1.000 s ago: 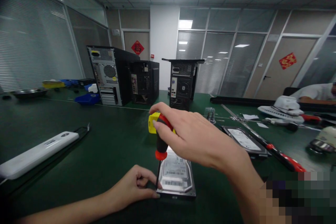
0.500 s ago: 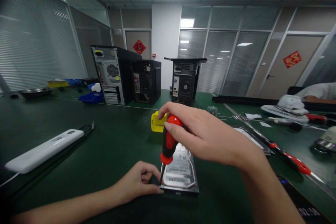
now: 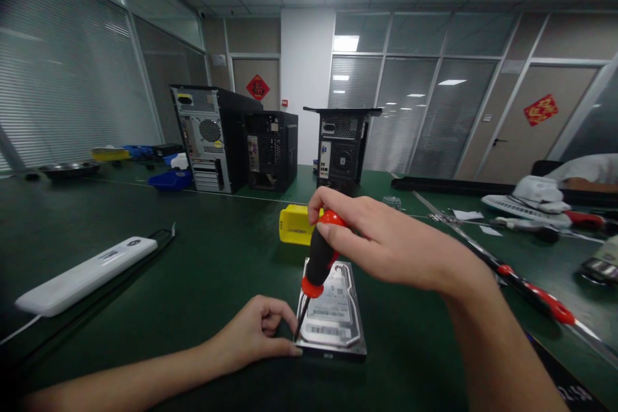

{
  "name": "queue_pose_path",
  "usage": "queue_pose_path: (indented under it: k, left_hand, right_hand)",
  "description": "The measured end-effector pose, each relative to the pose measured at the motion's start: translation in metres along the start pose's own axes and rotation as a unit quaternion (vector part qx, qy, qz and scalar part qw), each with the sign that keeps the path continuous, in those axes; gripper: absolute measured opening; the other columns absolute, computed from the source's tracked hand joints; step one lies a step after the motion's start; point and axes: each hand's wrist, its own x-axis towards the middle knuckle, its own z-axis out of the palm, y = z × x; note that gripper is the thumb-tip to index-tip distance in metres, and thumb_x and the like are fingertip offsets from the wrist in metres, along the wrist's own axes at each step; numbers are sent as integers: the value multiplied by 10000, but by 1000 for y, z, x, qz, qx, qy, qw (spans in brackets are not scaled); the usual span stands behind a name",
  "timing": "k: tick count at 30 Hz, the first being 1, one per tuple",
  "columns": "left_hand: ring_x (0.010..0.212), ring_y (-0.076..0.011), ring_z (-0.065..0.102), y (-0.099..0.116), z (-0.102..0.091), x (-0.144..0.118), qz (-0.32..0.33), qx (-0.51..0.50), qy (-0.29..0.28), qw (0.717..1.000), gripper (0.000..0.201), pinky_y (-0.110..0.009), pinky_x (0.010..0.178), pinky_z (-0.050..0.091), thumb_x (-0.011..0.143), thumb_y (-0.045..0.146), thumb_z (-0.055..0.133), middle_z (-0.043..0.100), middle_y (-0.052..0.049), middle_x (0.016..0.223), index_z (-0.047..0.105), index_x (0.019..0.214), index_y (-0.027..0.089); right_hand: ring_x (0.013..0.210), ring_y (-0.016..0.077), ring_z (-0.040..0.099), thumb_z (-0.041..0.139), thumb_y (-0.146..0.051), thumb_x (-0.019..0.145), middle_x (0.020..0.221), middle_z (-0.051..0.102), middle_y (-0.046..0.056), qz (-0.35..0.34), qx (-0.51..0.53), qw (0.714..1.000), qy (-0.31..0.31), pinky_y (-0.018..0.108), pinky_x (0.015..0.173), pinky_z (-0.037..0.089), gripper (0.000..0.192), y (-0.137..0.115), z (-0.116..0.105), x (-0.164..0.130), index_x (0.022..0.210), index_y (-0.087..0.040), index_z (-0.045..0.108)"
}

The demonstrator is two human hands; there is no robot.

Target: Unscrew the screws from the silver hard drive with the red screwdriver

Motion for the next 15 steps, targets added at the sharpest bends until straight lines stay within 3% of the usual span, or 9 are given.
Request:
queue_pose_path:
  k: [5, 10, 15]
  left_hand:
    - [470, -65, 154, 0, 1, -1, -1, -5, 2, 1000, 362, -247, 485, 85, 612, 364, 816, 221, 125, 460, 700, 826, 96]
    - [461, -61, 147, -4, 3, 1, -8, -13, -3, 1000, 396, -260, 482, 68, 579, 380, 830, 231, 127, 446, 702, 817, 90]
    - [478, -63, 151, -3, 2, 2, -5, -7, 1, 1000, 446, -255, 495, 77, 538, 413, 848, 228, 124, 466, 705, 816, 94]
  right_hand:
    - [665, 142, 572, 441, -436, 928, 757, 621, -8, 4, -15, 999, -31, 264, 599, 397, 263, -3, -4, 9, 911, -220, 588]
    - [580, 136, 536, 430, -551, 897, 669, 605, 20, 46, -82, 996, -11, 264, 525, 352, 460, 5, -3, 32, 731, -169, 627]
    - [646, 177, 574, 403, -592, 887, 741, 652, 60, 69, -96, 993, -13, 292, 578, 396, 522, 7, 3, 46, 781, -160, 677]
